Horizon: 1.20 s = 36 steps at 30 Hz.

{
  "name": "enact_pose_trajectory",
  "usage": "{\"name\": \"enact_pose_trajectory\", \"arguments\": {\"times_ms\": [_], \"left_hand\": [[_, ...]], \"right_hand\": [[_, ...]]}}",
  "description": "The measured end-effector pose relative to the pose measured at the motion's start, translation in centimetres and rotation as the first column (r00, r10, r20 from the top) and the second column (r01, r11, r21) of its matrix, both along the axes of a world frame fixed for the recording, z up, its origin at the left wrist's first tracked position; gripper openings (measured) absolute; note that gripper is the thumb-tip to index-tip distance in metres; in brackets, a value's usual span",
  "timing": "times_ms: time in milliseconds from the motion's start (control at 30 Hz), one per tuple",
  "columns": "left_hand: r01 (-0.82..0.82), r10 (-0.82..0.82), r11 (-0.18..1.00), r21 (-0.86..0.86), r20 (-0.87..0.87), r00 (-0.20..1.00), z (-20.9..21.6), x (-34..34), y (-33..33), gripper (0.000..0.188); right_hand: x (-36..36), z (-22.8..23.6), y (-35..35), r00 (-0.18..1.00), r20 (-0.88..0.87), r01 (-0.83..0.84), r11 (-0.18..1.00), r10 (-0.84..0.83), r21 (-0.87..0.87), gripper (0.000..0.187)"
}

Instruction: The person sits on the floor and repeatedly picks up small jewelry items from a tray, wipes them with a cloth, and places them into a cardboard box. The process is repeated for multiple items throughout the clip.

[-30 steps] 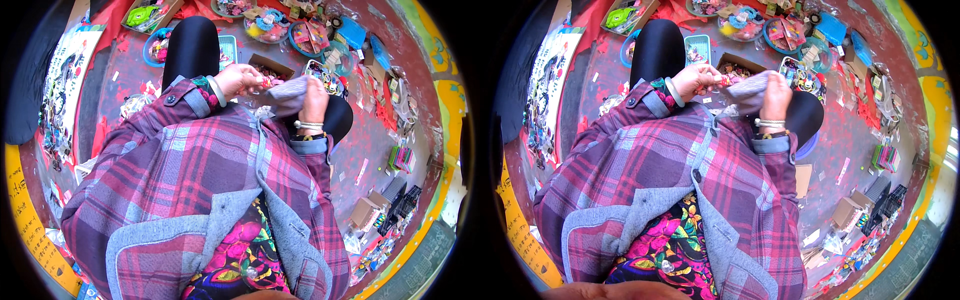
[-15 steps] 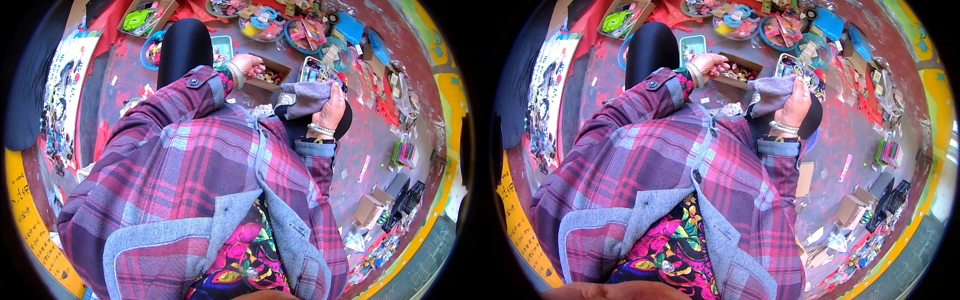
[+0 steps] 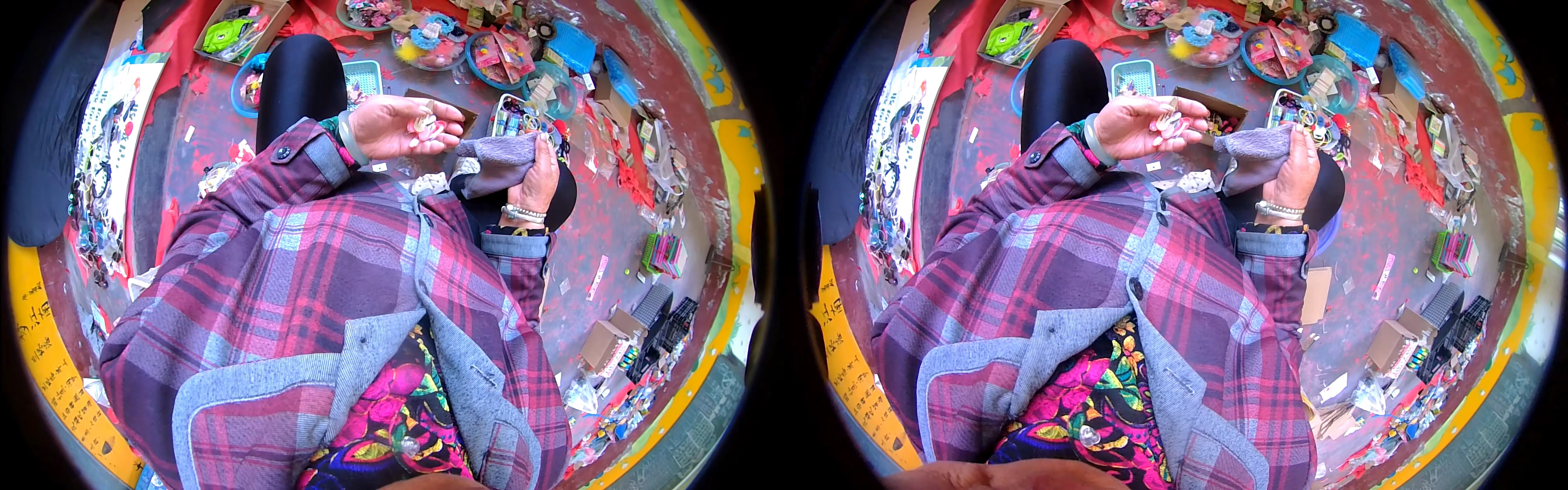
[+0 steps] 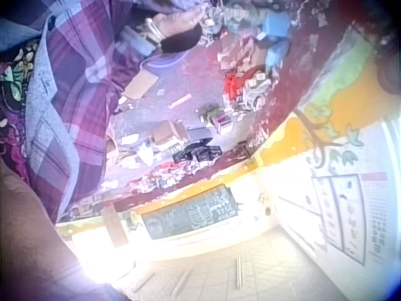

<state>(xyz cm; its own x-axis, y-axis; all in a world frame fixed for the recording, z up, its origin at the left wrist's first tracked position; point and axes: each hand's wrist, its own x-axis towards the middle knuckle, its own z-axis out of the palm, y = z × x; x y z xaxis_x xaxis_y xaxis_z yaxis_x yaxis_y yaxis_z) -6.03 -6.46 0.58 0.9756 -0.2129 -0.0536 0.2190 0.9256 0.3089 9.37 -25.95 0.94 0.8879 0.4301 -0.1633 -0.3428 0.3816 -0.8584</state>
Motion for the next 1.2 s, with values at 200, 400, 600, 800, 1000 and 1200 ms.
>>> {"name": "enact_pose_trajectory", "arguments": {"times_ms": [200, 400, 600, 800, 1000, 1200], "left_hand": [[-0.035, 0.038, 0.999, 0.018, -0.162, 0.986, 0.3, -1.3, -1.0, 0.034], [0.1, 0.006, 0.975, 0.199, -0.471, 0.882, 0.0, -1.8, -1.8, 0.028], [0.172, 0.019, 0.933, 0.316, -0.519, 0.855, 0.4, -1.8, -2.2, 0.043], [0.184, 0.077, 0.864, 0.469, -0.485, 0.871, 1.9, -1.8, -2.6, 0.05], [-0.071, 0.208, 0.918, 0.389, -0.322, 0.923, 1.8, -1.8, -2.5, 0.043], [-0.203, 0.308, 0.872, 0.445, -0.179, 0.934, 0.7, -1.2, -3.1, 0.028]], "right_hand": [[-0.2, -0.2, -0.1, 0.987, 0.0, -0.159, 0.987, 0.159, -0.022, 0.02], [-3.0, 2.5, 1.1, 0.831, 0.206, -0.452, 0.844, 0.516, -0.289, 0.021], [-5.7, 2.9, 2.2, 0.221, 0.662, -0.055, 0.687, 0.716, -0.725, 0.023], [-6.2, 2.5, 2.8, 0.042, 0.71, 0.057, 0.707, 0.703, -0.704, 0.019], [-6.1, 1.1, 2.8, 0.693, 0.469, -0.307, 0.812, 0.548, -0.496, 0.014], [-6.1, 0.7, 3.1, 0.873, -0.11, -0.488, 0.858, 0.476, -0.158, 0.016]]}}
